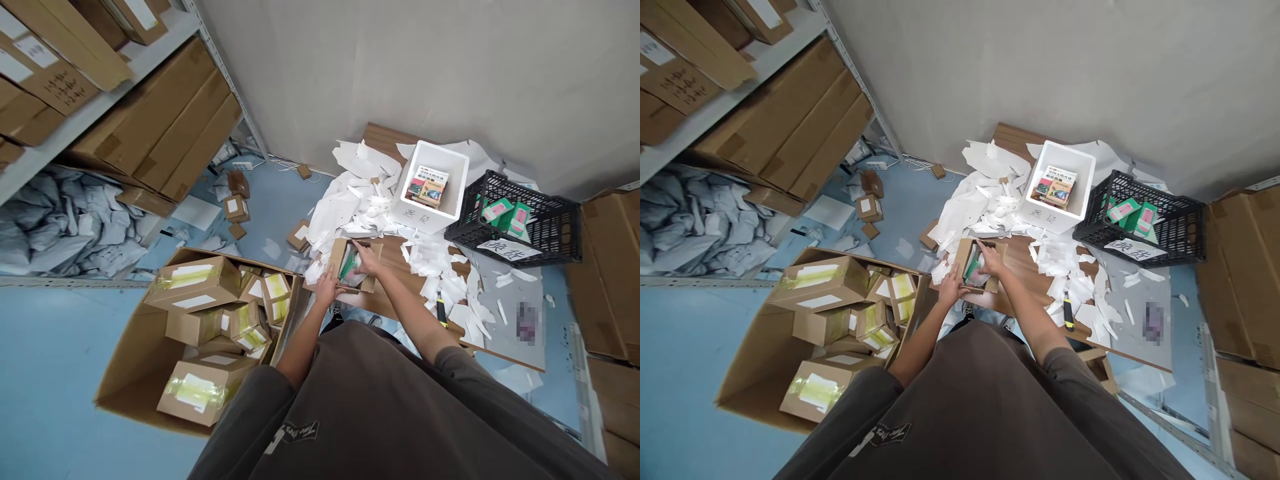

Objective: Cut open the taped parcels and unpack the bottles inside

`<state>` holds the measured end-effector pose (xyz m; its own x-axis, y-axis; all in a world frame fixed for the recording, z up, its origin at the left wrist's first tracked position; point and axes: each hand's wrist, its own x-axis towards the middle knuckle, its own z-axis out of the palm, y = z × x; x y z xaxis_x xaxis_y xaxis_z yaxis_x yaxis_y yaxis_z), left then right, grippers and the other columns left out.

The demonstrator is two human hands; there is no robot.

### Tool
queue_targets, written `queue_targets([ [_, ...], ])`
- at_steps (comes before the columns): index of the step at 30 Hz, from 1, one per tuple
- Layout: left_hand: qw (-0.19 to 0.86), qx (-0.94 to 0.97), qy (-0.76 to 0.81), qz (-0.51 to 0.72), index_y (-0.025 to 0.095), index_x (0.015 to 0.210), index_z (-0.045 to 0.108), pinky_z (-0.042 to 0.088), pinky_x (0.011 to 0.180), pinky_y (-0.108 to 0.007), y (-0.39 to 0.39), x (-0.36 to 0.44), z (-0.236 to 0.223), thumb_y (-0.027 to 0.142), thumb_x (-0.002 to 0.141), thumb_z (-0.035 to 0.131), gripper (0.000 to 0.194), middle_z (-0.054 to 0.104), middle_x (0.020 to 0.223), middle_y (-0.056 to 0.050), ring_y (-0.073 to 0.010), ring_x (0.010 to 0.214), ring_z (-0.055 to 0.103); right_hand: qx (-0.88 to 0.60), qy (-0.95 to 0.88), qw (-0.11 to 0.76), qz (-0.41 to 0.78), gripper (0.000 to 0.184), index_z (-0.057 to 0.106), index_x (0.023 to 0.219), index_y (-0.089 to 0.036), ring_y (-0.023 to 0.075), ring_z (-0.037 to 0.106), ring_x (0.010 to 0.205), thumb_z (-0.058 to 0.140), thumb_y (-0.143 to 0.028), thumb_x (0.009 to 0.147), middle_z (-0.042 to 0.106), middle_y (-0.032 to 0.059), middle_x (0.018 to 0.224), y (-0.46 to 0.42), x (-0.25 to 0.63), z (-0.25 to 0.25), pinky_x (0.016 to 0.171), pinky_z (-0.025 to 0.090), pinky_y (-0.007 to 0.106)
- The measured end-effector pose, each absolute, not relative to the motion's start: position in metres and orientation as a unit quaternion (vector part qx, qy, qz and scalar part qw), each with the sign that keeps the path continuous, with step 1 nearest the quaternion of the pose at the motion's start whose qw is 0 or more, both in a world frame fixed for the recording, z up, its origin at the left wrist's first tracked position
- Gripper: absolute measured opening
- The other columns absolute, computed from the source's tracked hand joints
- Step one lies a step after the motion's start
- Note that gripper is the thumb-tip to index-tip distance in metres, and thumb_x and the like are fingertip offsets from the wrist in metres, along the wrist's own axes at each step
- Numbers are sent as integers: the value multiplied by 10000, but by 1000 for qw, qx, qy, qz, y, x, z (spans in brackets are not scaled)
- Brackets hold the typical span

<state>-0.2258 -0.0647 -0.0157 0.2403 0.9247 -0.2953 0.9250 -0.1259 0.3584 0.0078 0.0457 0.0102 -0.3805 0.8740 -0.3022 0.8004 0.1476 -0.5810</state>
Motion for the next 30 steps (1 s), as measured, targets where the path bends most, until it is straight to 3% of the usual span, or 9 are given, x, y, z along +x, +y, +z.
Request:
queue_targets([
  [2,247,749,614,6,238,972,832,522,1126,-444,-64,-227,-15,460,879,882,245,247,1832,-10,-345,1370,594,-531,-768,13,358,1242,386,1679,-228,400,567,1414,1013,-249,608,578,199,1549,54,0,10,1193,453,516],
  [10,259,742,619,-4,251,995,845,525,1118,-439,-62,-230,-8,456,897,865,228,240,1834,3,-333,1363,589,-506,-789,-64,344,966,544,1519,-211,360,707,1255,978,-211,656,718,163,1413,73,-16,20,1064,545,402],
  [19,257,732,631,-16,260,987,853,496,1177,-493,-61,-234,6,459,864,885,236,235,1835,17,-370,1414,550,-538,-785,48,303,928,585,1489,-266,346,675,1234,982,-274,650,686,99,1407,66,17,89,1043,527,408],
  [25,209,753,623,-19,267,1067,837,441,1245,-510,-65,-243,11,467,879,855,276,304,1815,-23,-401,1570,411,-575,-769,142,241,956,535,1544,-276,349,630,1268,956,-308,687,639,82,1445,54,104,152,1077,496,423],
  [30,157,768,621,-24,276,1099,827,382,1280,-578,-72,-252,16,479,887,835,294,391,1774,-68,-435,1665,245,-606,-755,125,216,941,556,1541,-259,347,613,1249,920,-205,674,638,103,1402,11,178,146,1067,496,420],
])
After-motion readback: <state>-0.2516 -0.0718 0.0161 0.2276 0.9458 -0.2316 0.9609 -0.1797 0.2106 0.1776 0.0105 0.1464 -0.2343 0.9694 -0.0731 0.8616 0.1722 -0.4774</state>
